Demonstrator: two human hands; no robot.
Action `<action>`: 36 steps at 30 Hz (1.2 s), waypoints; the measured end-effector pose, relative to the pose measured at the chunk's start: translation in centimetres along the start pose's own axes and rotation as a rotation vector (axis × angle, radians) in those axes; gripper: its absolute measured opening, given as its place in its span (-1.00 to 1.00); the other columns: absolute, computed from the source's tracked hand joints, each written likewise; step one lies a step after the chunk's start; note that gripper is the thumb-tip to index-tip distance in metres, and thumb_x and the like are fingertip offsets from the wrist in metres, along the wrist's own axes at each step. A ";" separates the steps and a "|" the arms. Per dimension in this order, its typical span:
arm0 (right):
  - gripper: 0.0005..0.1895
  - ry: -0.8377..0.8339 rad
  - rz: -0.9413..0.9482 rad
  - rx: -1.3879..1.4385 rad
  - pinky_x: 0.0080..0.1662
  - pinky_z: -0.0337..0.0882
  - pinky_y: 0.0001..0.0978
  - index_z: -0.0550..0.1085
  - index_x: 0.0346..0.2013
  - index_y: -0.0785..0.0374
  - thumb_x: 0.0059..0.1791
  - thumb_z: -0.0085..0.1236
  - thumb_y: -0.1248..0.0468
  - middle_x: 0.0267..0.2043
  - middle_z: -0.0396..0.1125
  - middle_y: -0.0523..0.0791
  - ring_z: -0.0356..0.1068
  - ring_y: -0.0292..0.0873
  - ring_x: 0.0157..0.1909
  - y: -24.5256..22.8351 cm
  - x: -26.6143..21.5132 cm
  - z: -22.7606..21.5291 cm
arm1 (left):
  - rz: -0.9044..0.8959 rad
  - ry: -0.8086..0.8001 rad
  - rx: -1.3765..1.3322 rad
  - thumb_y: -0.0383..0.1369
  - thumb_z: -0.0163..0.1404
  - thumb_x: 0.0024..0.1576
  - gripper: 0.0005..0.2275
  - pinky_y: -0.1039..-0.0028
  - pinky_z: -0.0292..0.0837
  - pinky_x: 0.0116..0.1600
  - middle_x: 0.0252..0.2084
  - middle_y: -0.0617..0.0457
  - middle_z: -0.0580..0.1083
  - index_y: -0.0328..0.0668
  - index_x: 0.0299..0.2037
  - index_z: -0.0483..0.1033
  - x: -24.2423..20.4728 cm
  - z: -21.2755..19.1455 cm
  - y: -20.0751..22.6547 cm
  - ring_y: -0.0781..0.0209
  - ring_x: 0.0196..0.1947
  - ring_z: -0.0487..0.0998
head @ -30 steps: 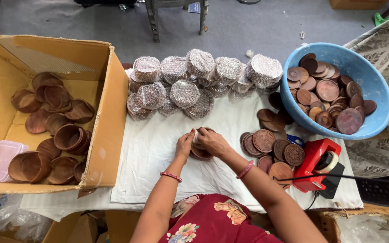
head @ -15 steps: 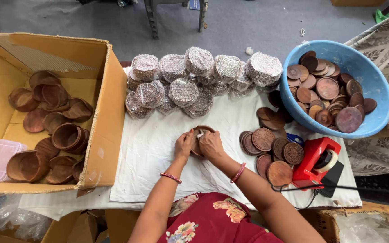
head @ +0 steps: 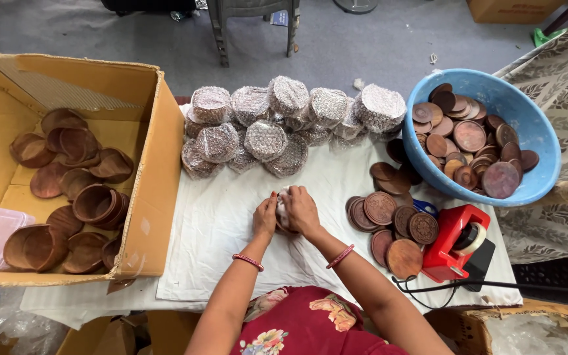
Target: The person wipes the interior and exterior surfaces of small wooden bowls using a white cloth. The person handles the bowls one at a time, rotating them to clean all sides, and places the cleaned items into a cardboard box.
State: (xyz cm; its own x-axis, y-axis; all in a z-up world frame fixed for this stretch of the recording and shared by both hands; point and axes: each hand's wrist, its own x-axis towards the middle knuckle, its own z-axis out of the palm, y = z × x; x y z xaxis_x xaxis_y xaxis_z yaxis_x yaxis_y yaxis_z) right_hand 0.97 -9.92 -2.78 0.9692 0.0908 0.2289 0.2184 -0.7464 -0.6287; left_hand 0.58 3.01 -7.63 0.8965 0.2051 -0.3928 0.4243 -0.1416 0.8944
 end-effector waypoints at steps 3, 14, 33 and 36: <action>-0.72 -0.072 -0.159 0.085 -0.08 0.32 0.04 0.41 -0.11 0.41 -0.05 0.06 0.29 -0.10 0.30 0.19 0.28 0.27 -0.07 0.8 -1.5 2.0 | 0.032 -0.003 -0.028 0.24 -0.18 0.16 -0.38 0.30 0.44 -0.02 -0.13 -0.12 0.62 -0.17 -0.06 0.64 0.4 0.2 -0.7 0.01 -0.11 0.59; -0.74 -0.500 -0.340 -0.337 0.02 0.43 -0.07 0.53 -0.19 0.25 -0.10 0.21 0.18 -0.06 0.37 0.01 0.39 0.08 0.02 3.6 -0.1 -2.5 | -0.002 -0.170 -0.274 0.17 0.02 0.14 -0.40 0.47 0.41 0.02 -0.10 -0.01 0.59 -0.31 0.01 0.61 1.1 -0.5 -1.8 0.22 -0.09 0.52; -0.64 -0.735 -0.333 -0.091 0.22 0.36 -0.08 0.57 -0.04 0.22 -0.12 0.12 0.26 0.22 0.40 -0.11 0.34 0.02 0.19 6.1 0.7 -1.3 | 0.044 -0.324 -0.414 0.08 0.22 0.02 -0.22 0.50 0.42 0.16 0.11 0.00 0.47 -0.28 0.32 0.24 1.5 -0.8 -3.9 0.29 0.06 0.48; -0.75 -0.960 -0.281 -0.570 0.17 0.32 -0.06 0.58 -0.08 0.06 -0.03 0.08 0.19 0.05 0.42 -0.15 0.31 -0.03 0.15 -1.5 2.1 -7.1 | 0.016 -0.345 -0.425 0.08 0.24 -0.04 -0.25 0.53 0.47 0.07 0.06 0.06 0.52 -0.22 0.26 0.31 0.9 -0.7 -2.5 0.33 0.00 0.54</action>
State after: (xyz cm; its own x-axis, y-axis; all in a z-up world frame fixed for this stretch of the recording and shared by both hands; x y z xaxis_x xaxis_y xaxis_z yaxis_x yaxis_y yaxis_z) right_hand 1.87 -13.34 3.91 0.6353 0.5829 -0.5065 0.5942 -0.7879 -0.1614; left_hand 0.21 4.18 -10.05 0.9228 -0.1334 -0.3615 0.3850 0.2765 0.8805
